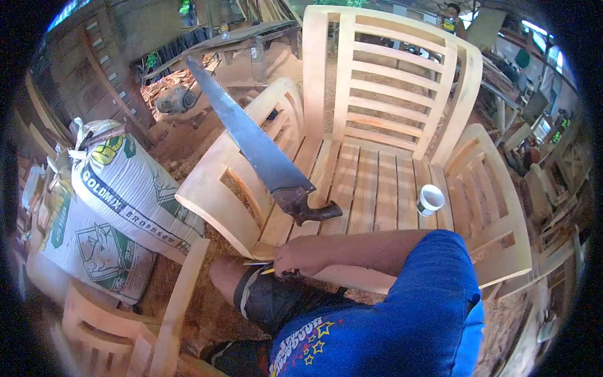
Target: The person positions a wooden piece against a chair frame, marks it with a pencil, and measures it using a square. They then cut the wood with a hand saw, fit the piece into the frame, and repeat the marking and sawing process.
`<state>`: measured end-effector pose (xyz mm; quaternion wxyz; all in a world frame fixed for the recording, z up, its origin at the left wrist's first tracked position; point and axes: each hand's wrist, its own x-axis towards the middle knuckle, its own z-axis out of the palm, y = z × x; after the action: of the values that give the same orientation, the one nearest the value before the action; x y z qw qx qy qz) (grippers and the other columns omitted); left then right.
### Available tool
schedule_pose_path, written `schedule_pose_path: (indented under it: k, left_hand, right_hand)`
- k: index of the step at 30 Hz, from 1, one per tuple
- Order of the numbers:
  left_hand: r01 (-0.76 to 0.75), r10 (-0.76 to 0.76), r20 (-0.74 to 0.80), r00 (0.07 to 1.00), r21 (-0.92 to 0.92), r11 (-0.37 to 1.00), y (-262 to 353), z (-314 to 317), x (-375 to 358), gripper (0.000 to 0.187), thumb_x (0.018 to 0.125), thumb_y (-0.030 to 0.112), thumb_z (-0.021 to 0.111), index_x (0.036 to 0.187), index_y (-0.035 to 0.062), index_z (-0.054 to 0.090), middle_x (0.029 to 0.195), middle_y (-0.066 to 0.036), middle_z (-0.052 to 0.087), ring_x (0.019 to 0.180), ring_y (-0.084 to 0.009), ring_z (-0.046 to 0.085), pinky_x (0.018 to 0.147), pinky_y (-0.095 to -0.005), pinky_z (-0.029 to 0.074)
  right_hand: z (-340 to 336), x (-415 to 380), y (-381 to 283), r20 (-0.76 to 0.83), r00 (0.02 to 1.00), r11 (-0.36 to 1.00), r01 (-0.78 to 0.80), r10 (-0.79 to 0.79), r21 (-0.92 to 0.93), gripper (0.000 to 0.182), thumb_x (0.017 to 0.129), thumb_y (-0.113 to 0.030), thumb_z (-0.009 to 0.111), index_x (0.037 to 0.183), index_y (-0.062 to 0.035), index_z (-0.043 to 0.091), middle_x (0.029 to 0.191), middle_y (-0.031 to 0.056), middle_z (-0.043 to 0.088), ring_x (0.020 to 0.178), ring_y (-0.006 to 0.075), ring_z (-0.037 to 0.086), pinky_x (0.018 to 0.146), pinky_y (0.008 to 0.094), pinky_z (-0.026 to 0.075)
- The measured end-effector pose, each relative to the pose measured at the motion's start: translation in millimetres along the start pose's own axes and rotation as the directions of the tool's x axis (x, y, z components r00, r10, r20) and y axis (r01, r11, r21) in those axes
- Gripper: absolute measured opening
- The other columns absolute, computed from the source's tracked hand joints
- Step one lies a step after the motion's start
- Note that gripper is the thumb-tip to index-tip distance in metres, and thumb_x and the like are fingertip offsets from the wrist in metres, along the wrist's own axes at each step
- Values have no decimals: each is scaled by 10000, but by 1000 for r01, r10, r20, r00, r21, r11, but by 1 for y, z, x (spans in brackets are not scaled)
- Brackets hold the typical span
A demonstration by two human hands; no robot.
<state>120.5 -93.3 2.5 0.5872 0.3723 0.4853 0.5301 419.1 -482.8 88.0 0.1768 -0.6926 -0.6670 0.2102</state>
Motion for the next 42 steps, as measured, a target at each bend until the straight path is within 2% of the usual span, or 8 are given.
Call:
schedule_pose_path:
  k: [16, 22, 27, 29, 33, 35, 39, 42]
  left_hand:
    - [21, -52, -99, 994, -295, 955, 2, -188, -50, 462, 1035, 319, 686, 1358, 0, 593, 1184, -130, 705, 1051, -278, 696, 941, -410, 599]
    - [144, -281, -279, 918, -425, 894, 21, -193, -83, 235, 1044, 327, 660, 1082, 99, 699, 810, -38, 689, 641, -171, 644, 569, -303, 527]
    - [414, -405, -238, 882, -16, 910, 29, -212, -89, 311, 1040, 380, 681, 950, 84, 712, 728, -41, 675, 610, -152, 638, 562, -324, 501]
    - [447, -344, -288, 894, 504, 739, 68, -203, -98, 337, 1039, 385, 686, 957, 60, 726, 739, -79, 700, 633, -148, 666, 577, -343, 511]
    - [245, -213, -196, 957, 940, 236, 161, -168, -104, 352, 1017, 392, 711, 1078, 47, 746, 838, -160, 760, 733, -189, 744, 643, -369, 545]
    - [-159, 211, 83, 974, 914, 373, 153, -155, -85, 348, 978, 388, 753, 1098, 61, 760, 876, -157, 775, 766, -247, 758, 678, -388, 565]
    - [-709, 624, 533, 572, 704, 48, 94, -143, -9, 355, 908, 404, 824, 1063, 87, 780, 962, -131, 793, 852, -331, 769, 753, -426, 593]
    - [-452, 305, 369, 878, 850, 271, 88, -132, -19, 359, 878, 430, 848, 1054, 123, 791, 997, -116, 792, 870, -337, 764, 775, -444, 595]
  right_hand:
    - [-19, 185, -120, -109, 754, 762, 638, -647, -108, 377, 776, -74, 726, 1148, -114, 772, 1059, 80, 732, 967, 281, 707, 868, 428, 589]
    - [42, 275, -194, 46, 576, 572, 817, -816, -81, 436, 781, -70, 737, 1216, -95, 733, 1083, 99, 696, 1001, 317, 689, 861, 446, 596]
    - [101, 338, -239, 171, 622, 622, 781, -764, -62, 487, 781, -61, 751, 1266, -77, 710, 1104, 124, 685, 1049, 352, 682, 893, 463, 582]
    - [126, 353, -242, 63, 645, 648, 761, -762, 33, 515, 797, -77, 770, 1307, -75, 697, 1148, 144, 687, 1075, 361, 680, 915, 460, 574]
    - [179, 368, -206, -216, 782, 667, 615, -585, 421, 570, 865, -110, 819, 1409, -72, 652, 1214, 162, 682, 1084, 300, 695, 948, 385, 559]
    - [176, 366, -206, -204, 832, 684, 543, -516, 486, 558, 868, -89, 814, 1401, -59, 651, 1205, 151, 684, 1083, 264, 691, 947, 376, 555]
    - [183, 368, -200, -276, 854, 636, 515, -442, 575, 545, 870, -75, 810, 1391, -48, 650, 1206, 139, 685, 1090, 211, 685, 930, 360, 557]
    - [177, 360, -184, -317, 884, 691, 466, -343, 553, 529, 876, -65, 794, 1384, -36, 650, 1181, 144, 692, 1102, 232, 689, 934, 365, 556]
